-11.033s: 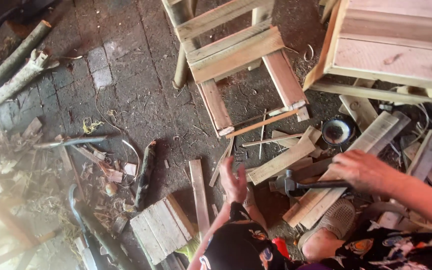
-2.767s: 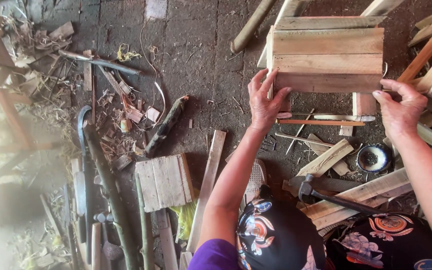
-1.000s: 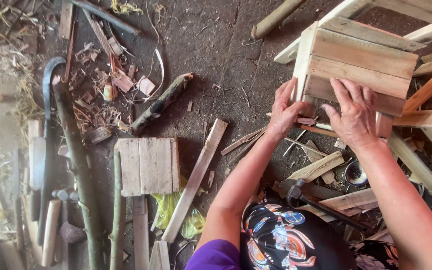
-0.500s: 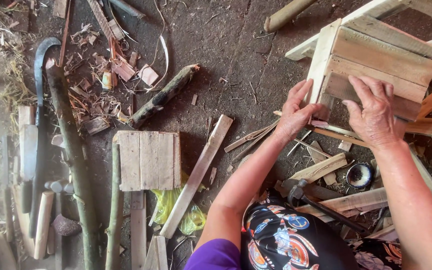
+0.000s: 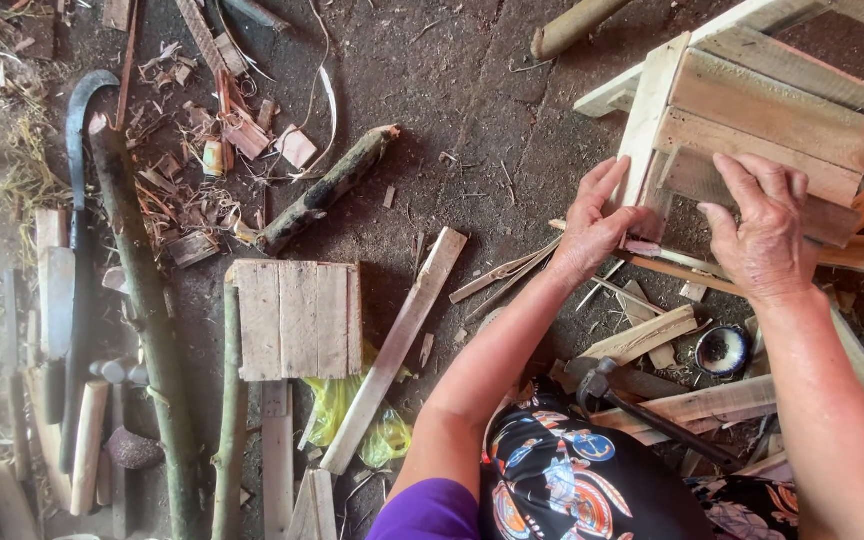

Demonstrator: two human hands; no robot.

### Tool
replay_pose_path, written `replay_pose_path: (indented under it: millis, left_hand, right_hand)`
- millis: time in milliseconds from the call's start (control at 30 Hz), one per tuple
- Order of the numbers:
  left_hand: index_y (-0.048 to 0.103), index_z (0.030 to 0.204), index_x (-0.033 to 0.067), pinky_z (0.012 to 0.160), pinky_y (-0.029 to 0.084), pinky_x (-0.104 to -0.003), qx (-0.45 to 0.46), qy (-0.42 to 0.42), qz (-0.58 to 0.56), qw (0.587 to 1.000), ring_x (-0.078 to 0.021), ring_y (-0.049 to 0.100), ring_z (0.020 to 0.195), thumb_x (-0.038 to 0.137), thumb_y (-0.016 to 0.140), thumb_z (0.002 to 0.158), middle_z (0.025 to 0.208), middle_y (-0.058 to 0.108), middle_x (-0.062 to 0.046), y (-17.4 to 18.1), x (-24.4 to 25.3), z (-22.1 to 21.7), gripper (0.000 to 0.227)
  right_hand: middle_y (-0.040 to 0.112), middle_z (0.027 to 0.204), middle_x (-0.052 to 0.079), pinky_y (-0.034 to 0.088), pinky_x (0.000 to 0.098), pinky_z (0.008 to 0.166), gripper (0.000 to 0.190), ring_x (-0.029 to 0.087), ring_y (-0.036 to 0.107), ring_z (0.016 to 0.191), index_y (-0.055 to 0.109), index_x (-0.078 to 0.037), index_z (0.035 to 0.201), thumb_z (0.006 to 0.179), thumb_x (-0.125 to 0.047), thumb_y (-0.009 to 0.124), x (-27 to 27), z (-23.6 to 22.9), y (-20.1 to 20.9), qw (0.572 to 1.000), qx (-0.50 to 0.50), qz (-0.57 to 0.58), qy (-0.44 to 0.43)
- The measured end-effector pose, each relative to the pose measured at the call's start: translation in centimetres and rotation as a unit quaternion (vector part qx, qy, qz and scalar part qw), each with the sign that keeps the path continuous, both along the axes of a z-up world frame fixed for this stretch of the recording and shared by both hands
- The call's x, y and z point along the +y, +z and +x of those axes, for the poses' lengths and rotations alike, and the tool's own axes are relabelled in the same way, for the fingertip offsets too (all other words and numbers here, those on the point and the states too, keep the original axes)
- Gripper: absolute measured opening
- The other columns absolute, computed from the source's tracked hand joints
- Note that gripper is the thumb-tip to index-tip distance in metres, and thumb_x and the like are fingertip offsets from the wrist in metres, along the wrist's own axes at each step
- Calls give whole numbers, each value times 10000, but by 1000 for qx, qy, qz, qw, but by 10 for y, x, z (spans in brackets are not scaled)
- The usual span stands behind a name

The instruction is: The person sits on the ground assembling small wooden stool frames from scrap wood. They position wooden slats on the frames and hammer nails into them with a claw hammer, working on one frame at a time and turning the frames to reach different sides.

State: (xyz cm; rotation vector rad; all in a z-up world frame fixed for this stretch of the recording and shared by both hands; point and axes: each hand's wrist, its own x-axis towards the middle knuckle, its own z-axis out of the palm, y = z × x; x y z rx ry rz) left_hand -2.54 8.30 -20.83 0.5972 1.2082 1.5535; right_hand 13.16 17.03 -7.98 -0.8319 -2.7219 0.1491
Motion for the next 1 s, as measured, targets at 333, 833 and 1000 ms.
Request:
replay_pose_path:
  millis: [333, 833, 1000]
  left_hand:
    - [481, 1516, 204, 1254, 304, -369, 18, 8, -15, 1000, -229, 357, 1503, 320, 712, 796, 1631, 345, -111, -2, 0, 3, 765]
    - [433, 1530, 214, 1097, 512, -504, -43, 5, -172, 984, -327, 458, 1365, 649, 635, 677, 1390, 425, -164, 99, 4, -20, 979]
    - [475, 1524, 156, 1140, 458, -395, -3, 37, -175, 984, -274, 511, 1339, 661, 651, 674, 1393, 454, -146, 90, 3, -16, 1004]
  right_hand:
    - [644, 1399, 236, 390, 495, 1073, 600, 422, 580, 1191, 690, 94, 1439, 855, 40, 815, -1, -12, -2, 1000, -4, -2, 7]
    - [649, 1414, 185, 366, 428, 999, 697, 328, 584, 1222, 643, 13, 1479, 816, 23, 857, -5, -10, -26, 999, 2, 19, -40]
    - [639, 1381, 175, 386, 451, 1032, 621, 349, 602, 1211, 664, 31, 1420, 813, 16, 800, -11, -18, -11, 999, 6, 30, -26]
